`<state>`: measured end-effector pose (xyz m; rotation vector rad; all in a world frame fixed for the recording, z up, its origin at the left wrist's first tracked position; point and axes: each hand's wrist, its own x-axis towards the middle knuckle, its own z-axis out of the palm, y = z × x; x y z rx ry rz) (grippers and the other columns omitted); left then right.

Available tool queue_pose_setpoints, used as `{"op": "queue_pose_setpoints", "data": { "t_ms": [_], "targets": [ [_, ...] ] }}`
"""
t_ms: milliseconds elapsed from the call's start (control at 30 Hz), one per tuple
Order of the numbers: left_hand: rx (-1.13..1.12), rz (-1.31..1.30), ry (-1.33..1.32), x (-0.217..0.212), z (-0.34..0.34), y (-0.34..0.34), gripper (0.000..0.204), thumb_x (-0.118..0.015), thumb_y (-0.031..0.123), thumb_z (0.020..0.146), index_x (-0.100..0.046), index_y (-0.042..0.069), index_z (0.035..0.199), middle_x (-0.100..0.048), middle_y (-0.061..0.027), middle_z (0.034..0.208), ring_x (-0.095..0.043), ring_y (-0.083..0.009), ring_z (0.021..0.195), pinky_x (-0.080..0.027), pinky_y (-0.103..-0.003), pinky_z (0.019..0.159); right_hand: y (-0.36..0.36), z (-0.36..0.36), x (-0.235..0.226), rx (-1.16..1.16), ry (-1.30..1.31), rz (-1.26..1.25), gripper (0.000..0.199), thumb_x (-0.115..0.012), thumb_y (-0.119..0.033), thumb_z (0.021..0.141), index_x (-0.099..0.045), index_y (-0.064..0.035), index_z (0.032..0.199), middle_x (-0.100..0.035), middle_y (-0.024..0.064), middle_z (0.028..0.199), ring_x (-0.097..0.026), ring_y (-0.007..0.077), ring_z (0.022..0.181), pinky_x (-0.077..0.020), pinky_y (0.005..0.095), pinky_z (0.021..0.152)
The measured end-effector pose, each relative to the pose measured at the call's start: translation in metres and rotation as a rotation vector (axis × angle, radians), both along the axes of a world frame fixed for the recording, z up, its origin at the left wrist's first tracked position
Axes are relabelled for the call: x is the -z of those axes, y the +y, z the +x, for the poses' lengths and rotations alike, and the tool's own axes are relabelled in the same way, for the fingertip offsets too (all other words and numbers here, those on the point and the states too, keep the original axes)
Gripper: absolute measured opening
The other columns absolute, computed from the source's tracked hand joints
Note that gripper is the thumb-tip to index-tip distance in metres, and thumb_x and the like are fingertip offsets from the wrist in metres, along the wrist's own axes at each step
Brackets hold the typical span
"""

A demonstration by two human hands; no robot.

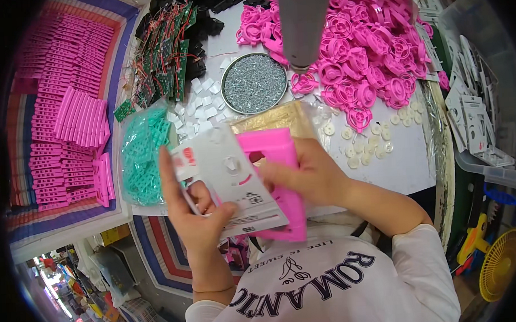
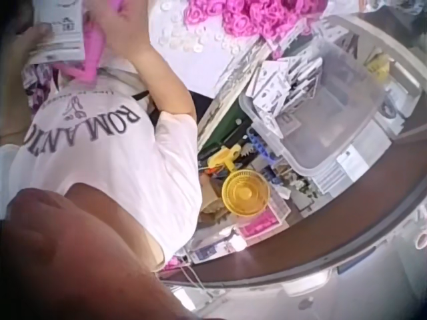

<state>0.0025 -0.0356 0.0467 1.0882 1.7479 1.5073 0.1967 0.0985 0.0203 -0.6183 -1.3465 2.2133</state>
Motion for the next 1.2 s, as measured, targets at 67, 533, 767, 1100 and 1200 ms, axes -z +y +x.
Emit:
{"op": "queue_pose_setpoints", "data": {
  "t_ms": [67,533,767,1100,1200],
  "targets": [
    [-0.033,0.128,-0.278,0.000,0.005,0.003,0.132,-0.090,-0.002,0.058,-0.014,0.004,0.165,-0.048,0.0086,0.080,-0.033,-0.0014,0.060,-0.031,-0.017,0.055,0.005,0.002,0.003,0.031,-0.007,-0.140,0.033,-0.061,-0.027,0.105,-0.067,0.0006,0.122,-0.071,0.0041,0.097,-0.066,0.0082,0.086,-0.0556,0.0263,0.076],
    [0.181,-0.241,0.345,0.030,0.011,-0.006,0.124,-0.094,0.021,0.062,-0.023,-0.001,0.161,-0.046,-0.0106,0.113,-0.049,-0.0235,0.098,-0.045,-0.034,0.083,-0.002,-0.010,0.011,0.104,-0.167,0.165,0.041,-0.048,-0.035,0.111,-0.069,-0.0001,0.105,-0.064,-0.0025,0.080,-0.056,0.0047,0.073,-0.0451,0.0238,0.063],
    [0.122,-0.221,0.161,0.037,0.015,-0.007,0.125,-0.095,0.021,0.060,-0.024,0.000,0.161,-0.044,-0.0085,0.112,-0.048,-0.0216,0.096,-0.044,-0.033,0.081,-0.001,-0.015,0.011,0.119,-0.094,0.136,0.042,-0.050,-0.037,0.110,-0.069,-0.0004,0.104,-0.064,-0.0015,0.079,-0.055,0.0051,0.070,-0.0457,0.0251,0.062],
    [0.109,-0.261,0.001,0.036,0.020,0.000,0.120,-0.094,0.014,0.061,-0.025,0.003,0.159,-0.048,-0.0149,0.132,-0.055,-0.0278,0.121,-0.049,-0.039,0.103,0.013,-0.012,0.011,0.006,-0.119,0.227,0.039,-0.054,-0.036,0.109,-0.070,0.0000,0.107,-0.068,0.0011,0.083,-0.059,0.0072,0.074,-0.0495,0.0271,0.067],
    [0.067,-0.110,-0.326,0.032,0.024,0.007,0.120,-0.091,0.007,0.062,-0.021,0.004,0.159,-0.045,-0.0162,0.141,-0.054,-0.0288,0.127,-0.048,-0.041,0.107,0.012,-0.012,0.004,-0.067,-0.066,-0.032,0.033,-0.061,-0.030,0.105,-0.067,0.0005,0.117,-0.070,0.0034,0.093,-0.063,0.0089,0.084,-0.0520,0.0269,0.076]
  ]
}}
